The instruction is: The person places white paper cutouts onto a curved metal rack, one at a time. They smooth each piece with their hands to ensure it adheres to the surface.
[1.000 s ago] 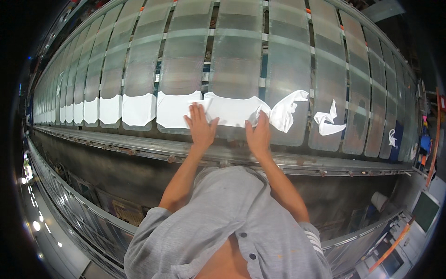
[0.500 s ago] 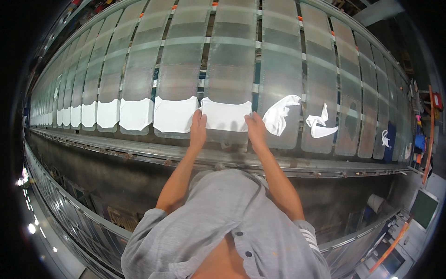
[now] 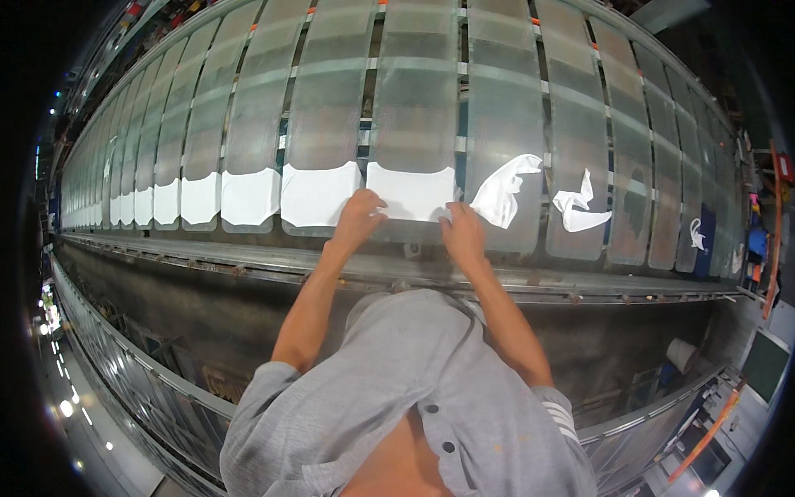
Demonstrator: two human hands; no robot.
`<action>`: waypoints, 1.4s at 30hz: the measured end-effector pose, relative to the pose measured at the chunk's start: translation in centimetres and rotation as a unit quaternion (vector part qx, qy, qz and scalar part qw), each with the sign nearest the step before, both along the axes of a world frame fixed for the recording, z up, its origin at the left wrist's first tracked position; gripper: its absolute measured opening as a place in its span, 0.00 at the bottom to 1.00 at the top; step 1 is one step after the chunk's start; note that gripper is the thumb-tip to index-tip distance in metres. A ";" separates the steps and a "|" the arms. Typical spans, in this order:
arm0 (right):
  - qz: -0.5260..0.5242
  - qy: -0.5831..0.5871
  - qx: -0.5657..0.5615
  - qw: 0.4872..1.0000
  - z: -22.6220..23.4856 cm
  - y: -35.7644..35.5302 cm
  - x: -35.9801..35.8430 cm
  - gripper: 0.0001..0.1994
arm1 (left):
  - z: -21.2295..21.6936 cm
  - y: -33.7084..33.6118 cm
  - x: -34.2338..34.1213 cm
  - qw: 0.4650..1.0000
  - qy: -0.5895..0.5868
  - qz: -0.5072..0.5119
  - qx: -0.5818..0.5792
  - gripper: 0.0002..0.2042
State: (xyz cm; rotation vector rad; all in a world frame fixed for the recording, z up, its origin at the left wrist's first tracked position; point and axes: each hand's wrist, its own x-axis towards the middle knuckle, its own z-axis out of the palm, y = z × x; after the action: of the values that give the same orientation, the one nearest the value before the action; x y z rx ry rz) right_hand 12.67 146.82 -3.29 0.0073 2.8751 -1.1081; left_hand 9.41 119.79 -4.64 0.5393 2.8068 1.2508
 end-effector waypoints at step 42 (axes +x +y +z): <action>0.192 -0.117 0.014 0.974 0.0 1.3 -4.6 0.09 | 1.0 2.1 -4.1 0.977 -0.154 -0.114 -0.097 0.11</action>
State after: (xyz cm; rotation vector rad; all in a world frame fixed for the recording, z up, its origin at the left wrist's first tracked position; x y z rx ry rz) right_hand 8.02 148.08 -3.33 -0.3753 2.5354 -0.9216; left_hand 5.31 121.86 -3.61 0.5796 2.4892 0.9165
